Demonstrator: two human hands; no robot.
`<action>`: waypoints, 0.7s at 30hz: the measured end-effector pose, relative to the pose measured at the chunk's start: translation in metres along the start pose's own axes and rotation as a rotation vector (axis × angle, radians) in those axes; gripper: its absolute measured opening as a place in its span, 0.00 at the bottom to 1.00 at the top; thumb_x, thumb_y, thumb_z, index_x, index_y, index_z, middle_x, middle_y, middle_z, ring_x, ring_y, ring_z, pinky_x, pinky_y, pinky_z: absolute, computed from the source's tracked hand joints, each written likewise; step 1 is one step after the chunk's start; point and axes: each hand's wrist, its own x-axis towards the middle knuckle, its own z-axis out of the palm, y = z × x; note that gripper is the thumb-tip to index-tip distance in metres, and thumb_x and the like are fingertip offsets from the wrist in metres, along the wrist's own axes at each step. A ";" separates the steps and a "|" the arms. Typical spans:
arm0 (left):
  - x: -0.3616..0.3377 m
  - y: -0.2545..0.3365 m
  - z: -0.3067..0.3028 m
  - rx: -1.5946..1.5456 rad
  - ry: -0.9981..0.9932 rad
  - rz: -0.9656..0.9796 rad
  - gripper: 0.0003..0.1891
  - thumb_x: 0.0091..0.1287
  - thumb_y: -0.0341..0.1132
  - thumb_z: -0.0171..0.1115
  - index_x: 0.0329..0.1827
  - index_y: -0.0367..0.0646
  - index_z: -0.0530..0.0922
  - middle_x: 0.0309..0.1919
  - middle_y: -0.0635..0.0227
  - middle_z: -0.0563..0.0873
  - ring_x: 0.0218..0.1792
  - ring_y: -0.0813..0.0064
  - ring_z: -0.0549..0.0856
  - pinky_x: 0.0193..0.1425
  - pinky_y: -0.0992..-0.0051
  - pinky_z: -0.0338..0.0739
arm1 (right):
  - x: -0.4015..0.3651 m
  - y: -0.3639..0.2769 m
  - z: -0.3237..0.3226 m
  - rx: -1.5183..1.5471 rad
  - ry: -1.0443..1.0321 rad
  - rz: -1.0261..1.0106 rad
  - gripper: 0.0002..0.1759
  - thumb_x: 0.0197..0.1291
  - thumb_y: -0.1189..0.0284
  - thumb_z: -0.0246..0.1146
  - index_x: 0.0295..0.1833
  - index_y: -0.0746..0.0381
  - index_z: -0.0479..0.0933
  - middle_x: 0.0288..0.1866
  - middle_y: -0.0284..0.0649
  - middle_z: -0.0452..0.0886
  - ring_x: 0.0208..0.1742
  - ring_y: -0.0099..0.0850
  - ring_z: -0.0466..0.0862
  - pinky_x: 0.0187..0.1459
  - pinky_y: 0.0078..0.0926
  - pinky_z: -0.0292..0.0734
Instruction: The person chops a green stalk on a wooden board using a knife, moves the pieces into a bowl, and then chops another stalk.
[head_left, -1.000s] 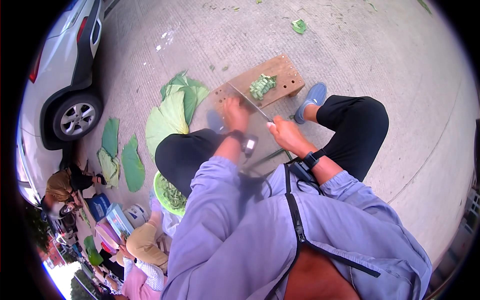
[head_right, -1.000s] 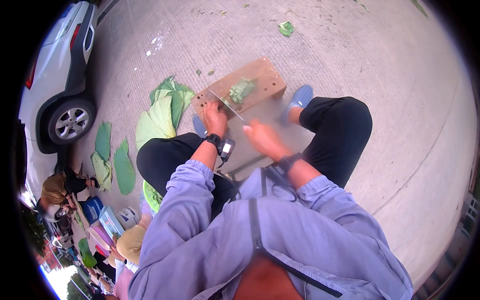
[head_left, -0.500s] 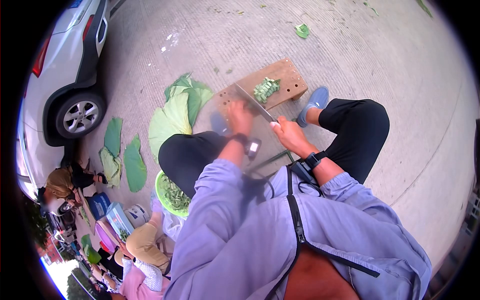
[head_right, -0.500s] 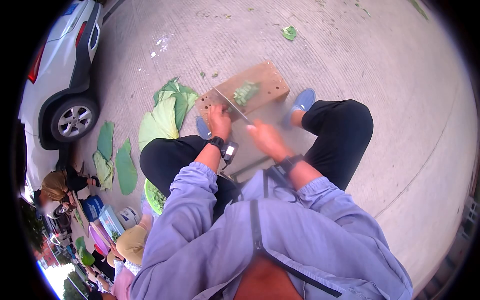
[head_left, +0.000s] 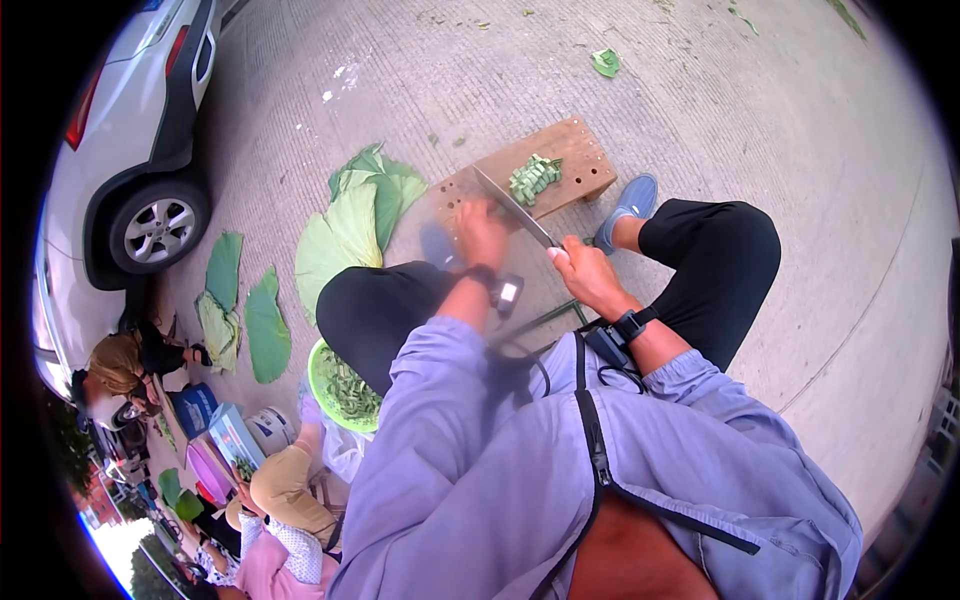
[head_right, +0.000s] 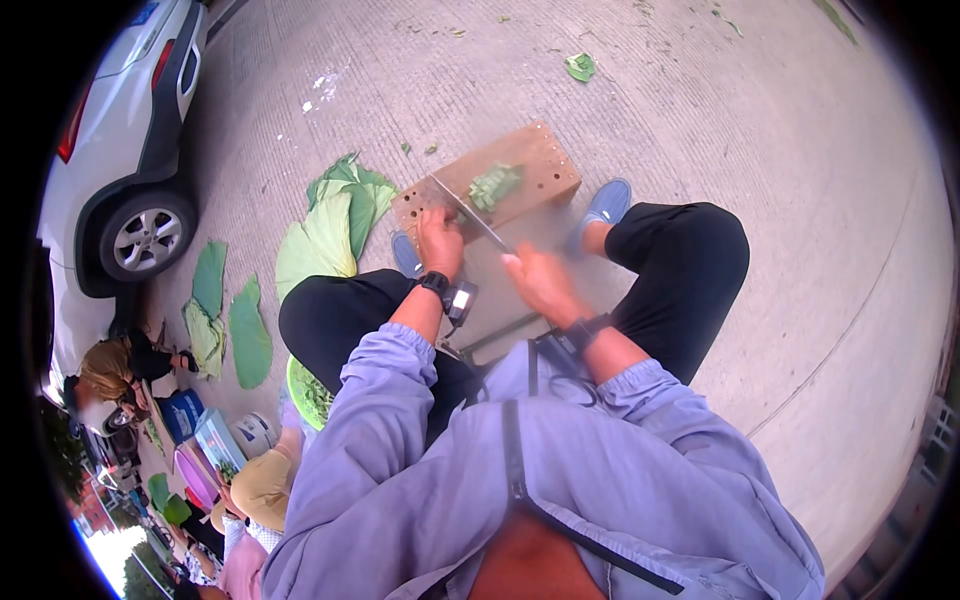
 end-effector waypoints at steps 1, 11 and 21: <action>0.000 0.000 0.000 -0.007 0.002 -0.002 0.08 0.58 0.23 0.63 0.40 0.41 0.84 0.41 0.57 0.83 0.50 0.51 0.80 0.58 0.59 0.74 | -0.001 0.000 0.000 0.003 0.010 -0.004 0.24 0.73 0.54 0.54 0.47 0.68 0.76 0.36 0.64 0.82 0.40 0.63 0.82 0.42 0.58 0.73; 0.000 0.005 -0.003 -0.049 -0.018 -0.028 0.12 0.56 0.22 0.60 0.42 0.42 0.84 0.42 0.59 0.83 0.49 0.52 0.79 0.57 0.59 0.74 | -0.005 0.002 -0.003 0.039 0.019 -0.020 0.24 0.74 0.54 0.56 0.43 0.68 0.72 0.33 0.64 0.80 0.41 0.65 0.82 0.43 0.58 0.73; 0.000 0.006 -0.003 -0.015 -0.019 -0.025 0.12 0.56 0.22 0.59 0.41 0.41 0.84 0.43 0.57 0.83 0.49 0.51 0.79 0.56 0.58 0.74 | -0.006 0.005 -0.004 0.028 -0.036 -0.009 0.24 0.72 0.55 0.55 0.46 0.70 0.76 0.34 0.64 0.82 0.39 0.63 0.83 0.42 0.58 0.73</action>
